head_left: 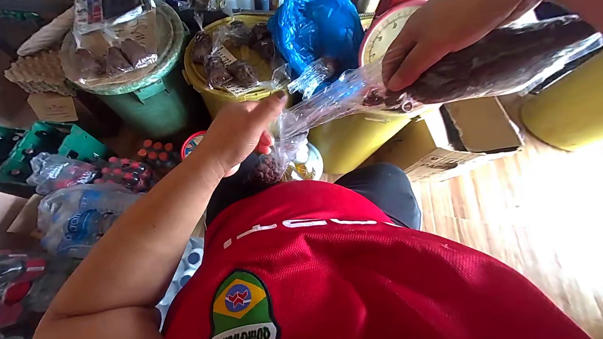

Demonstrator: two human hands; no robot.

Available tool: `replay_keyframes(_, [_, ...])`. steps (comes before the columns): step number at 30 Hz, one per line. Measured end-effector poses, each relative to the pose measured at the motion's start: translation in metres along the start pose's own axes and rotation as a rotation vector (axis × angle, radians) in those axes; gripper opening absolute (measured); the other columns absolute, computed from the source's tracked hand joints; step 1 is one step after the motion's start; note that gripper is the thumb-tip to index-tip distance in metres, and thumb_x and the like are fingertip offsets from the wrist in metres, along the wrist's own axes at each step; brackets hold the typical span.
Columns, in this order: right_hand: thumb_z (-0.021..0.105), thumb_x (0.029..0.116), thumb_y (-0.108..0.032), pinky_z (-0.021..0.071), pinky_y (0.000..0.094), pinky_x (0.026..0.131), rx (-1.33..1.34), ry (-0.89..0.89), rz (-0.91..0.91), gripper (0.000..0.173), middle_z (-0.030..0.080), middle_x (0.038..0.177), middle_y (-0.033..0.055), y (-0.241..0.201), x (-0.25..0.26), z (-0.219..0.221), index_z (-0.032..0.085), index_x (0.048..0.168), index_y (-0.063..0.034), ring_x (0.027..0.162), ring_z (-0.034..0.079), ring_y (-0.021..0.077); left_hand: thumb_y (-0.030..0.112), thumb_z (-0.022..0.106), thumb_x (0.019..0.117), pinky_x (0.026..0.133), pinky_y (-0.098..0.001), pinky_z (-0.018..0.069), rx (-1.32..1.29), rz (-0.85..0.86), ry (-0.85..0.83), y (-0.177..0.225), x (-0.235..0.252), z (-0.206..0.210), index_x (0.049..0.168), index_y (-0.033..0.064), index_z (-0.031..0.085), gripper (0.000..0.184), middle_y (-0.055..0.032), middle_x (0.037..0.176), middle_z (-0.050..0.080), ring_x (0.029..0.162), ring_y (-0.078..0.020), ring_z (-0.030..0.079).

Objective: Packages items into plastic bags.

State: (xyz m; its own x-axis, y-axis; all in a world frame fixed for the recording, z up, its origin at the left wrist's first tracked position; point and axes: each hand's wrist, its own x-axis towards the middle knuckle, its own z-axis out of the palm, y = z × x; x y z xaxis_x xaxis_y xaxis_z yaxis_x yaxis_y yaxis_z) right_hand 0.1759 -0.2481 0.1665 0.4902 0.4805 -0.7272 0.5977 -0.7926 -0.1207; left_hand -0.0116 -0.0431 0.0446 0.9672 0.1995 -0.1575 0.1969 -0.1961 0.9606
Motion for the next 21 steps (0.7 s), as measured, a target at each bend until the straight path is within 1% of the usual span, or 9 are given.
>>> replay_keyframes(2, [0.060,0.1028,-0.033,0.0524,0.0340,0.065,-0.039,0.021,-0.032,0.023,0.070,0.080,0.0052,0.000,0.002,-0.003,0.075,0.098,-0.0164,0.070,0.065,0.0144,0.020,0.063,0.1027,0.064,-0.0217,0.0537,0.042,0.019,-0.010,0.002,-0.002,0.003,0.121,0.0001,0.068,0.028,-0.0047,0.093,0.068,0.067,-0.0059,0.061])
replay_keyframes(3, [0.060,0.1022,-0.035,0.0523,0.0341,0.065,-0.075,0.024,-0.065,0.023,0.071,0.081,0.0042,0.005,0.007,-0.006,0.075,0.098,-0.0180,0.070,0.065,0.0137,0.014,0.067,0.0999,0.063,-0.0203,0.0532,0.066,0.020,-0.006,0.003,-0.001,0.004,0.119,0.0006,0.068,0.024,-0.0050,0.093,0.068,0.067,-0.0053,0.061])
replay_keyframes(6, [0.056,0.1026,-0.050,0.0567,0.0322,0.068,-0.331,0.004,-0.254,0.029,0.073,0.085,-0.0041,0.032,0.031,-0.021,0.076,0.101,-0.0294,0.074,0.068,0.0073,0.006,0.066,0.0977,0.060,-0.0197,0.0527,0.103,0.002,0.052,0.002,0.003,0.007,0.115,0.0013,0.069,0.018,-0.0050,0.091,0.068,0.062,-0.0045,0.060])
replay_keyframes(10, [0.058,0.0979,-0.058,0.0548,0.0359,0.065,-0.509,0.096,-0.400,0.030,0.070,0.080,-0.0053,0.029,0.036,-0.030,0.075,0.097,-0.0335,0.072,0.065,0.0073,0.003,0.065,0.0955,0.057,-0.0197,0.0523,0.256,-0.030,0.120,0.005,0.007,0.009,0.114,0.0063,0.072,0.020,-0.0034,0.090,0.070,0.058,-0.0032,0.059])
replay_keyframes(13, [0.063,0.0881,-0.070,0.0535,0.0376,0.059,-0.614,0.208,-0.445,0.039,0.066,0.071,-0.0049,0.016,0.038,-0.035,0.073,0.091,-0.0321,0.065,0.064,0.0084,0.004,0.066,0.0952,0.062,-0.0248,0.0564,0.414,-0.034,0.098,0.011,0.007,0.011,0.119,0.0092,0.072,0.025,-0.0062,0.106,0.071,0.064,-0.0066,0.063])
replay_keyframes(15, [0.071,0.0822,-0.070,0.0526,0.0431,0.057,-0.660,0.270,-0.433,0.046,0.063,0.068,-0.0008,0.002,0.036,-0.038,0.071,0.094,-0.0248,0.064,0.064,0.0143,0.005,0.066,0.0962,0.068,-0.0289,0.0582,0.497,-0.035,0.057,0.017,0.006,0.010,0.124,0.0096,0.071,0.029,-0.0086,0.123,0.068,0.072,-0.0095,0.066])
replay_keyframes(18, [0.086,0.0710,-0.062,0.0506,0.0460,0.055,-0.708,0.325,-0.384,0.052,0.059,0.064,0.0024,-0.011,0.040,-0.037,0.068,0.091,-0.0167,0.060,0.061,0.0192,0.004,0.067,0.0955,0.070,-0.0304,0.0586,0.548,-0.008,0.019,0.020,0.004,0.008,0.129,0.0087,0.069,0.034,-0.0105,0.134,0.063,0.078,-0.0116,0.068])
replay_keyframes(20, [0.087,0.0690,-0.056,0.0465,0.0383,0.049,-0.766,0.274,-0.346,0.042,0.056,0.060,-0.0018,-0.023,0.037,-0.038,0.064,0.078,-0.0222,0.053,0.056,0.0133,0.005,0.067,0.0953,0.073,-0.0315,0.0592,0.563,0.008,-0.013,0.022,0.004,0.006,0.134,0.0078,0.067,0.039,-0.0114,0.140,0.061,0.083,-0.0130,0.069])
replay_keyframes(21, [0.087,0.0688,-0.048,0.0422,0.0366,0.048,-0.740,0.225,-0.326,0.034,0.057,0.060,-0.0014,-0.033,0.032,-0.039,0.063,0.071,-0.0239,0.053,0.054,0.0129,0.005,0.068,0.0954,0.074,-0.0327,0.0588,0.565,0.012,-0.026,0.024,0.003,0.006,0.136,0.0069,0.065,0.041,-0.0121,0.140,0.060,0.084,-0.0140,0.069])
